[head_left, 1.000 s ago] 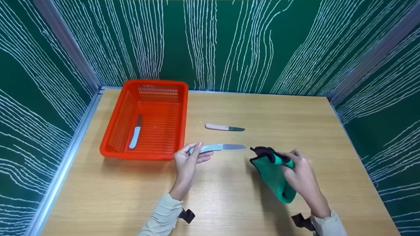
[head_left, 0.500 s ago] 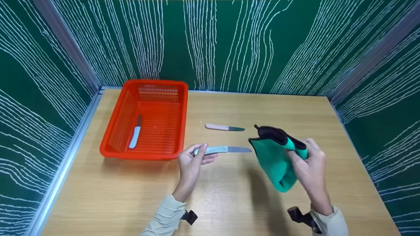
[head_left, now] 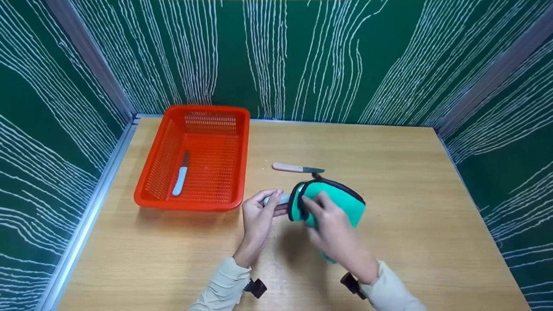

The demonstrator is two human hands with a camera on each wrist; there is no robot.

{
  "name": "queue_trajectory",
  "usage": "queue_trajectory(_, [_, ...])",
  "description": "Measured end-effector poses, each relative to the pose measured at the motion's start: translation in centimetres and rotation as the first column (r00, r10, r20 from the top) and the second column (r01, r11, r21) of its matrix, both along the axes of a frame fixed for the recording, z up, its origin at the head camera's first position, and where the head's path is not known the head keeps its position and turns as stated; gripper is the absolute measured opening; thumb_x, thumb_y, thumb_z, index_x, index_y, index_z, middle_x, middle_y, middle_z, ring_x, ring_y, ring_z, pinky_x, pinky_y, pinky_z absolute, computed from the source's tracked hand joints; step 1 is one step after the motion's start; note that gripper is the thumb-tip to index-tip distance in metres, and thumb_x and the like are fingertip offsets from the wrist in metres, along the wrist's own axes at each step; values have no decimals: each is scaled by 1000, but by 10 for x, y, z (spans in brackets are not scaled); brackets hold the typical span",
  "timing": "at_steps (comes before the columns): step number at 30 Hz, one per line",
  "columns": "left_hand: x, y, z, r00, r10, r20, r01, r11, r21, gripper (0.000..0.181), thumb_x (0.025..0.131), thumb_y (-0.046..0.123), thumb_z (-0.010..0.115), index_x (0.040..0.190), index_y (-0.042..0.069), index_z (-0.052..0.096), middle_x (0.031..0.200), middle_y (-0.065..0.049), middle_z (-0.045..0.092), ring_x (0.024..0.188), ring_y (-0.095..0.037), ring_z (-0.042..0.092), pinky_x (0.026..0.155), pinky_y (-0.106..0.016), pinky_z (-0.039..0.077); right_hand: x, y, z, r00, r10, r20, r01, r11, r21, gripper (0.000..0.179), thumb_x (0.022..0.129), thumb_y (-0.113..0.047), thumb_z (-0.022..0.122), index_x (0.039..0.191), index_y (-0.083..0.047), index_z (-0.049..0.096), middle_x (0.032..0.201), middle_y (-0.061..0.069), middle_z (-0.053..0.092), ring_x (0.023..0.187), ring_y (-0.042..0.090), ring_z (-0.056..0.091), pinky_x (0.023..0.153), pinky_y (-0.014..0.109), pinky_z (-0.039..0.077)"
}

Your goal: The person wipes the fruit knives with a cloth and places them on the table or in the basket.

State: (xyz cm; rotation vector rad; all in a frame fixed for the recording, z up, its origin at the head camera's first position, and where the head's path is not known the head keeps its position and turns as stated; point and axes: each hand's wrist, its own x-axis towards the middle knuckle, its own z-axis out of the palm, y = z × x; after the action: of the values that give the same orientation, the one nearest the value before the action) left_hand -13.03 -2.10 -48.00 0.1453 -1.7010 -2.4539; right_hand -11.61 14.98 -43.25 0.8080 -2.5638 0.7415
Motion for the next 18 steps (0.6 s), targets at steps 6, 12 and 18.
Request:
queue_trajectory(6, [2, -3, -2, 1000, -24, -8, 24, 1000, 11, 25, 91, 15, 64, 107, -5, 67, 95, -20, 68, 79, -32, 70, 70, -40, 56, 0, 0, -9, 997, -54, -49, 60, 990, 124, 48, 70, 0, 76, 117, 0, 66, 93, 13, 52, 76, 23, 56, 66, 32, 57])
queue_trajectory(12, [3, -5, -5, 997, -53, -56, 56, 997, 57, 24, 91, 12, 64, 105, -8, 65, 95, -23, 68, 79, -37, 69, 69, -42, 56, -2, 13, -11, 993, -110, -32, 114, 980, 165, 46, 70, 2, 72, 115, -2, 68, 92, 13, 52, 77, 26, 57, 67, 39, 58])
queue_trajectory(18, [3, -7, -7, 995, -74, -68, 79, 993, 83, 24, 90, 9, 64, 104, -11, 64, 92, -27, 67, 76, -39, 68, 67, -44, 56, -5, 31, -18, 989, -148, -24, 150, 970, 192, 42, 68, 4, 68, 110, -1, 70, 90, 15, 53, 73, 27, 57, 64, 38, 58])
